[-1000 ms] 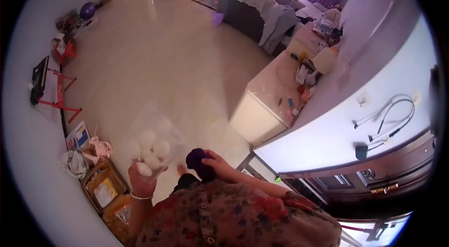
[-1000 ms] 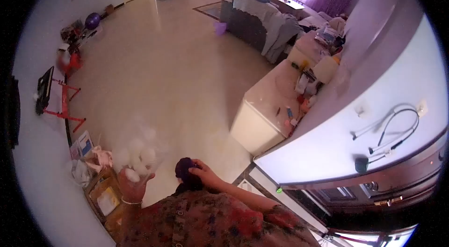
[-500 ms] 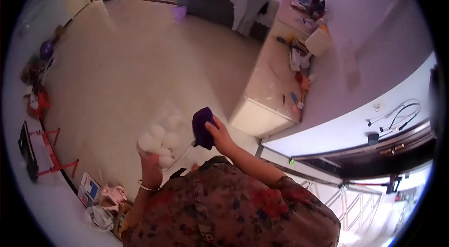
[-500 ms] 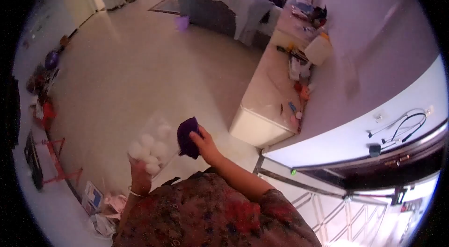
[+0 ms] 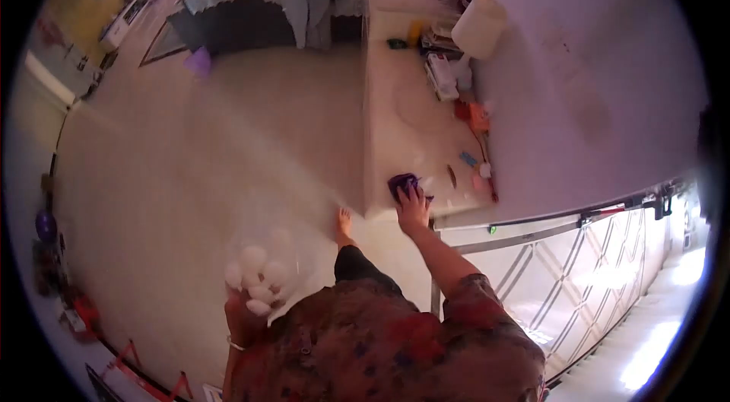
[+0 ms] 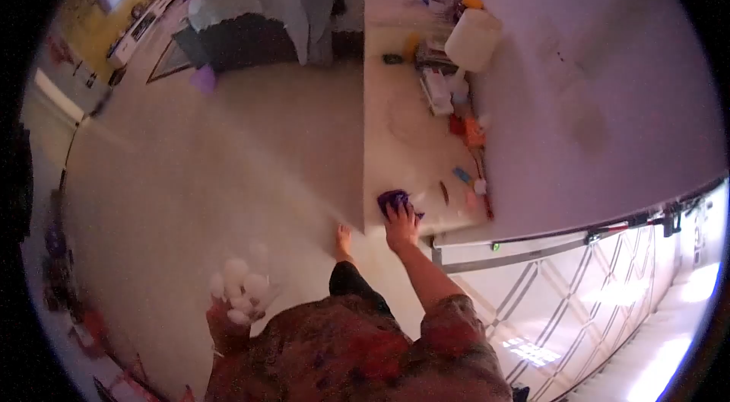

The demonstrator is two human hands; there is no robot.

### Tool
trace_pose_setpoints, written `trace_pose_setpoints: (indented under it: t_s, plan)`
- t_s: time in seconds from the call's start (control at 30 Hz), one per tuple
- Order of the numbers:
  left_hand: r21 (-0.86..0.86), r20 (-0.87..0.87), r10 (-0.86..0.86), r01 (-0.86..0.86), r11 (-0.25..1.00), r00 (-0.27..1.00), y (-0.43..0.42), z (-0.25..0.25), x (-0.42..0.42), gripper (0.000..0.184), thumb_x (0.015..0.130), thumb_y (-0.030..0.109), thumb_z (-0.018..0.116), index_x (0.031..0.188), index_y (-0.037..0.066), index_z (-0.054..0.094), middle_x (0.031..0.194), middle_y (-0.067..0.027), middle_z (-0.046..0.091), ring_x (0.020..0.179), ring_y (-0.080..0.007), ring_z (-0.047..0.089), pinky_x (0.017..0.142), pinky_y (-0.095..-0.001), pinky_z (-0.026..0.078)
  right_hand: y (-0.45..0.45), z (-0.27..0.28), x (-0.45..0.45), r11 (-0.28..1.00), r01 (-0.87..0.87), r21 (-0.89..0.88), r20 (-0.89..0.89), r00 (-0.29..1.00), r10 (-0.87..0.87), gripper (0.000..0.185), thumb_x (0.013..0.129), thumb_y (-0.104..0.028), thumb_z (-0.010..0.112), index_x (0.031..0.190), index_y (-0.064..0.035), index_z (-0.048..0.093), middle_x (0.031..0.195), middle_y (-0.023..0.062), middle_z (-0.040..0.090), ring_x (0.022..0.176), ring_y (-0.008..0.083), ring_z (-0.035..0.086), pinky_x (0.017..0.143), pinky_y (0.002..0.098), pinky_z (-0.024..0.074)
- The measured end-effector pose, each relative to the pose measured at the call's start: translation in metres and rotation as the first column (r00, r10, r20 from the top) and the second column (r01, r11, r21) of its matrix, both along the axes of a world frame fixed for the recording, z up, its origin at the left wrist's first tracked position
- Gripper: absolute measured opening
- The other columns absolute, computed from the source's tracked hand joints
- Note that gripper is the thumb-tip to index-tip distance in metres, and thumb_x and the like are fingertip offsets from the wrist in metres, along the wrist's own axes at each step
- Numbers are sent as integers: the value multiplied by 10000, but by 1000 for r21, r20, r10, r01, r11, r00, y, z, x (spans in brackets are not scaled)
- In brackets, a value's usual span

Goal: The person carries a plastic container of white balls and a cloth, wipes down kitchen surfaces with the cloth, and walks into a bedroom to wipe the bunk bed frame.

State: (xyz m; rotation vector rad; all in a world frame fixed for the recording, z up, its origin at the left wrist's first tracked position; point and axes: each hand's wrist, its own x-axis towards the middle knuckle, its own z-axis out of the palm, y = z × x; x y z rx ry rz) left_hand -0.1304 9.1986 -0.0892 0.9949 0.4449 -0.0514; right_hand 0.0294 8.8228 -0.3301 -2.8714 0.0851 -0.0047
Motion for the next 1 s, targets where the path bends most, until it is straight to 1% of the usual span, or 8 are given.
trace_pose_setpoints:
  t_s: [0.1, 0.33, 0.43, 0.6, 0.73, 0.9, 0.97, 1.0]
  plan:
    - [-491, -129, -39, -29, 871, 991, 8, 5, 99, 453, 956, 292, 535, 1324, 65, 399, 1181, -101, 563, 958, -232, 615, 608, -345, 530, 16, -16, 93, 996, -35, -78, 13, 999, 36, 565, 866, -257, 588, 1411, -260, 437, 1390, 109, 464, 1351, 335, 326, 1112, 502, 231]
    - [-39, -211, -40, 33, 999, 977, 0, 6, 239, 605, 827, 385, 611, 1361, 216, 383, 1284, -113, 468, 1154, -342, 515, 880, -445, 514, 37, -30, 326, 982, -37, -183, 23, 999, 42, 518, 874, -187, 551, 1384, -219, 469, 1339, 118, 508, 1310, 343, 381, 1057, 499, 298]
    - [465, -330, -166, 313, 829, 929, 0, 27, 282, 654, 807, 325, 666, 1372, 173, 373, 1216, -111, 527, 1080, -338, 556, 807, -419, 519, 27, -25, 408, 988, -81, -135, -28, 997, 78, 545, 923, -140, 475, 1456, -167, 363, 1423, 141, 415, 1343, 366, 317, 1105, 503, 239]
    - [209, -290, -66, 130, 969, 955, 20, -2, 310, 672, 814, 309, 663, 1385, 182, 332, 1236, -118, 513, 1089, -339, 555, 826, -430, 518, 12, -42, 492, 975, -111, -194, 101, 986, 132, 524, 907, -136, 483, 1425, -137, 403, 1348, 164, 476, 1284, 375, 382, 1075, 512, 288]
    - [119, -238, -95, 126, 985, 967, 55, -4, 314, 688, 820, 296, 660, 1396, 190, 299, 1252, -123, 501, 1097, -341, 554, 841, -439, 517, 24, -30, 466, 953, -90, -288, 62, 992, 112, 526, 888, -123, 485, 1410, -131, 415, 1316, 152, 496, 1264, 358, 404, 1057, 519, 313]
    - [40, -88, -177, 181, 983, 980, 115, -2, 331, 711, 827, 280, 657, 1409, 199, 257, 1272, -129, 487, 1107, -342, 552, 860, -449, 516, 17, -81, 259, 994, -80, -77, -24, 997, 79, 572, 841, -89, 539, 1394, -212, 464, 1448, 95, 409, 1305, 351, 366, 1115, 507, 244]
    - [39, -15, -197, 197, 980, 980, 146, -1, 340, 720, 830, 274, 655, 1415, 203, 241, 1281, -131, 481, 1111, -343, 552, 868, -454, 515, 27, -81, 158, 992, 17, -127, 86, 996, -6, 513, 807, -80, 572, 1304, -209, 557, 1403, 97, 455, 1259, 300, 442, 1067, 516, 287]
    - [41, 19, -201, 200, 979, 979, 163, 0, 343, 725, 831, 271, 655, 1417, 204, 233, 1285, -132, 478, 1113, -343, 551, 872, -456, 515, 38, -78, 117, 962, 257, 88, -111, 963, -247, 547, 773, -81, 623, 1306, -188, 561, 1403, 111, 453, 1287, 303, 412, 1091, 514, 247]
